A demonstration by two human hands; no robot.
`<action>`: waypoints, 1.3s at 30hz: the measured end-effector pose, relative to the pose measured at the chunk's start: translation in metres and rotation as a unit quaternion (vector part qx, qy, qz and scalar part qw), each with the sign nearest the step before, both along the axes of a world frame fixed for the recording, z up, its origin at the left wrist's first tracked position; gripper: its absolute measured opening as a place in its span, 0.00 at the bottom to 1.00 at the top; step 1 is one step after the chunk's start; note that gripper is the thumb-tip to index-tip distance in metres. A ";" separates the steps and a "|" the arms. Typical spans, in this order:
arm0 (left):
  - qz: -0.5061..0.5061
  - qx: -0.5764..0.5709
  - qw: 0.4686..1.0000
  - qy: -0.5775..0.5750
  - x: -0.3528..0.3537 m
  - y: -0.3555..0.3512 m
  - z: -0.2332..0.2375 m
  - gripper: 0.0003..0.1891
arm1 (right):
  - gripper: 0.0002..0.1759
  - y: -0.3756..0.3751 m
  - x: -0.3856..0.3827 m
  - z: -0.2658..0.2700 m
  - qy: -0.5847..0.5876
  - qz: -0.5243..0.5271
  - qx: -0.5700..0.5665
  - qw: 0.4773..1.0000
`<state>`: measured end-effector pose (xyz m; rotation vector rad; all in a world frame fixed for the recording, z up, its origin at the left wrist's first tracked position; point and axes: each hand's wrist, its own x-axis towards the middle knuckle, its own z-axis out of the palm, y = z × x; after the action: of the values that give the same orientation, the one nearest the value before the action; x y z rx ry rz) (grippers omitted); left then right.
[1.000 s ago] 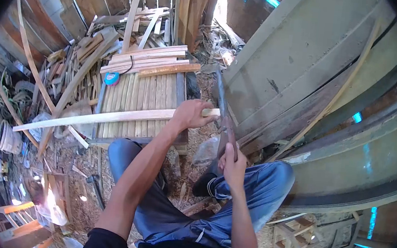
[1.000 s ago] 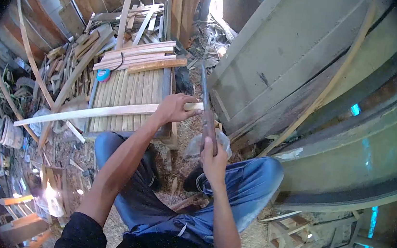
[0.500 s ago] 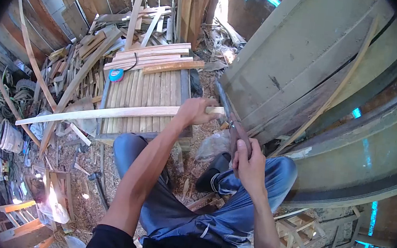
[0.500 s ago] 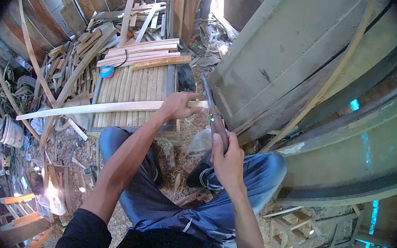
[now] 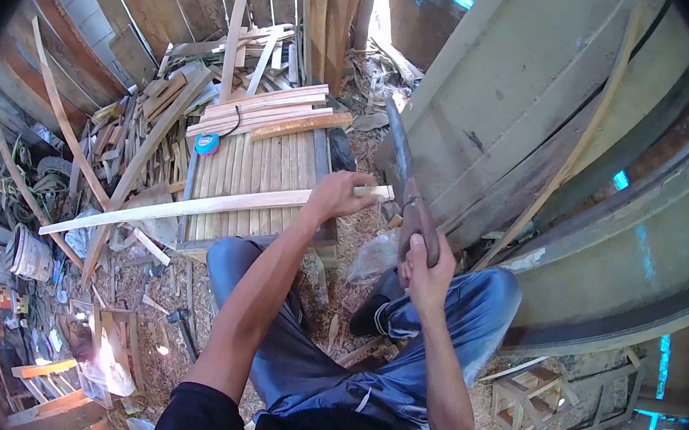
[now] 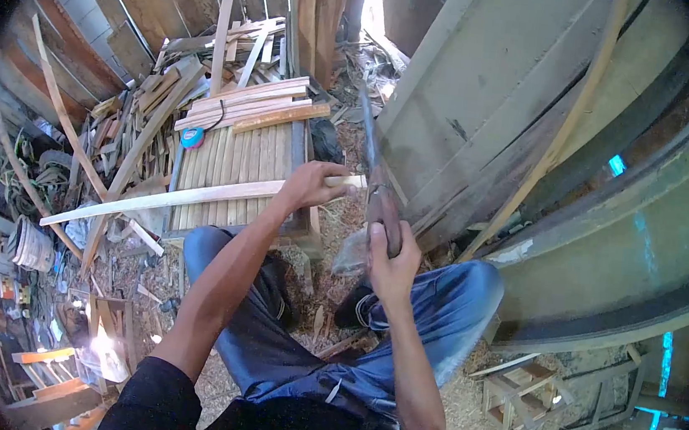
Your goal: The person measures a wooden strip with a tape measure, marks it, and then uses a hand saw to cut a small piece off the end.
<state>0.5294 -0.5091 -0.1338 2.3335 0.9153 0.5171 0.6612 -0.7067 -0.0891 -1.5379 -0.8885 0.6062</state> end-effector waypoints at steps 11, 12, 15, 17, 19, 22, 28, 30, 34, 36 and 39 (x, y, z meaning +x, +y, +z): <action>0.002 -0.057 0.993 0.102 0.004 0.000 0.013 0.34 | 0.21 -0.045 0.033 0.031 0.391 -0.004 -0.017 0.920; 0.000 -0.057 0.993 0.103 0.005 -0.001 0.013 0.34 | 0.21 -0.048 0.036 0.030 0.390 -0.001 -0.024 0.921; 0.010 -0.051 0.990 0.129 0.005 0.001 0.009 0.34 | 0.21 -0.054 0.040 0.028 0.411 0.016 -0.017 0.911; 0.009 -0.056 0.994 0.098 0.004 0.006 -0.002 0.34 | 0.20 -0.056 0.044 0.024 0.406 0.026 -0.016 0.914; 0.008 -0.061 0.993 0.101 0.005 0.007 0.001 0.35 | 0.20 -0.057 0.045 0.022 0.403 0.040 -0.018 0.914; 0.008 -0.057 0.993 0.106 0.004 0.005 0.005 0.37 | 0.20 -0.056 0.044 0.026 0.350 0.031 -0.043 0.935; -0.002 -0.057 0.989 0.138 0.006 0.002 0.014 0.37 | 0.19 -0.057 0.038 0.031 0.271 0.023 -0.076 0.959; -0.006 -0.060 0.986 0.154 0.005 -0.001 0.011 0.37 | 0.19 -0.055 0.036 0.033 0.277 0.030 -0.063 0.958; 0.000 -0.028 0.992 0.122 0.004 0.000 0.009 0.35 | 0.20 -0.053 0.043 0.022 0.394 0.010 -0.058 0.917; -0.005 -0.038 0.993 0.114 0.003 0.002 0.010 0.34 | 0.20 -0.052 0.045 0.018 0.413 0.004 -0.052 0.909; -0.006 -0.037 0.993 0.115 0.004 -0.001 0.008 0.34 | 0.20 -0.052 0.043 0.017 0.419 -0.004 -0.042 0.907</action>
<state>0.5330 -0.5100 -0.1259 2.3614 1.0071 0.2078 0.7042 -0.7591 -0.0717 -1.1651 -0.1911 1.1874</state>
